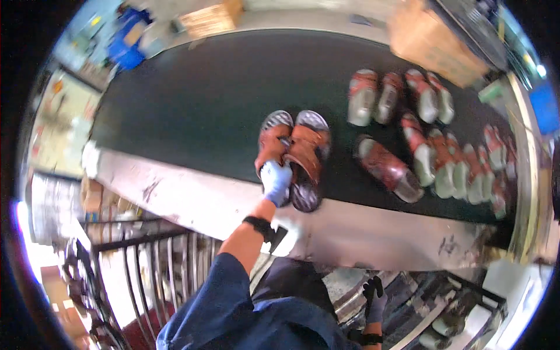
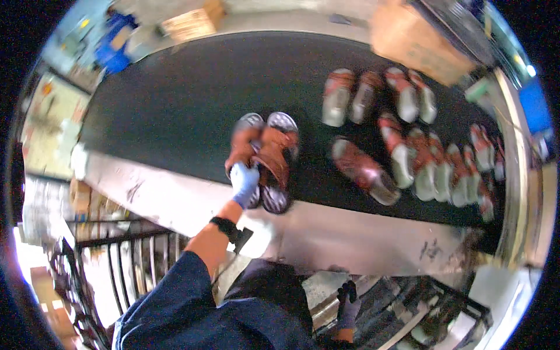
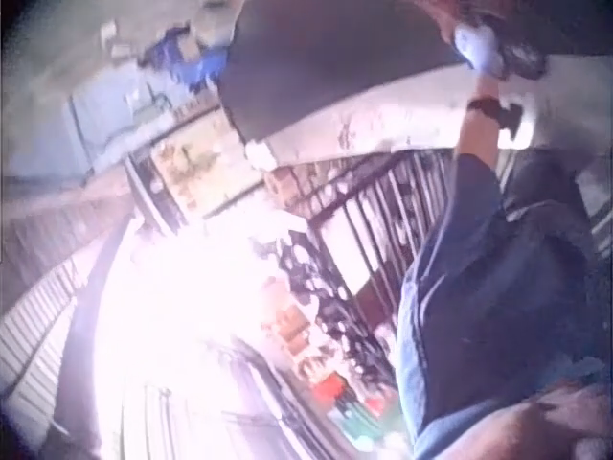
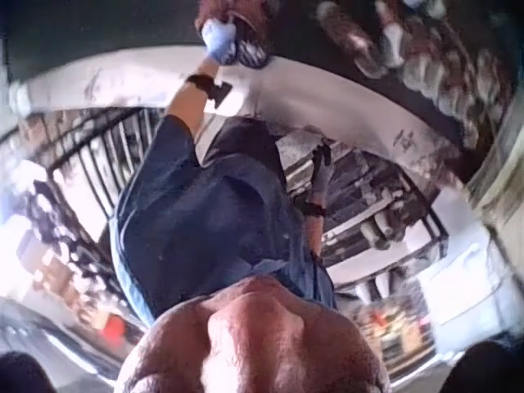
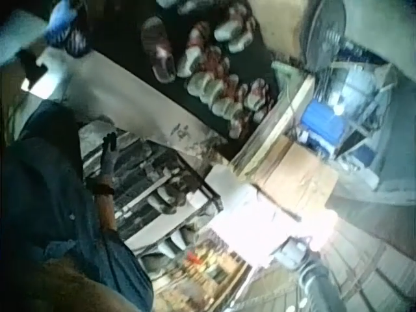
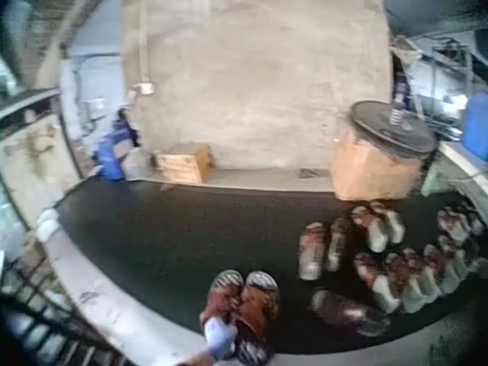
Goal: Organizing shoes by placing them on shoe lasts and then on drying racks in a shoe factory.
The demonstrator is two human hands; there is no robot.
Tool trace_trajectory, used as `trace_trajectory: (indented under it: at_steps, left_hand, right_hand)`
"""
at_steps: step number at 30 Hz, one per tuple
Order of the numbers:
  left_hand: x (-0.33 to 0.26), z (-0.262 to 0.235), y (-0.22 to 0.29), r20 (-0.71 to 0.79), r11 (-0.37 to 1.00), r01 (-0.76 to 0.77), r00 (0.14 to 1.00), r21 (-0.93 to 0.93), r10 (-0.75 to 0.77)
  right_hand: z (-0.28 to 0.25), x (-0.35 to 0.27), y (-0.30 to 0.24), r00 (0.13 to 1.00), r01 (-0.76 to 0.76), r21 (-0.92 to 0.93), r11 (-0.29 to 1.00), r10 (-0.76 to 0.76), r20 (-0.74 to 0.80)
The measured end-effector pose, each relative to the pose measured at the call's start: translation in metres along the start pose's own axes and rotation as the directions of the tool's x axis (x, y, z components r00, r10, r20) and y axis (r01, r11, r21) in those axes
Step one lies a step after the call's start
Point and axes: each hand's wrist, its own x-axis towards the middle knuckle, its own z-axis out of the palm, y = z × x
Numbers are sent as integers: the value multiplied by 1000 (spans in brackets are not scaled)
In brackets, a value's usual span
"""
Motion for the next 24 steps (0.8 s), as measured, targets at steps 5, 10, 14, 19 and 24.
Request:
trace_trajectory:
  at_steps: [5, 10, 14, 19, 24]
  left_hand:
    - [-168, -131, -119, -184, 916, 281, 922, -286, -340]
    - [-302, -275, -237, -611, 836, 114, 631, -536, -478]
    - [-273, -379, -309, -820, 966, 107, 511, -236, -257]
    - [-211, -485, -414, -384, 761, 406, 684, -506, -620]
    - [-152, -321, -237, -797, 925, 287, 604, 248, 26]
  right_hand:
    - [-15, 12, 20, 981, -73, -76, 994, 85, 173]
    - [-30, 2, 61, 991, -91, -276, 957, 114, 69]
    - [-80, 17, 79, 913, -110, -346, 932, 233, 336]
    - [-66, -8, 64, 940, -148, -594, 791, 300, 165]
    - [-93, 58, 64, 932, 360, -744, 564, -185, 311]
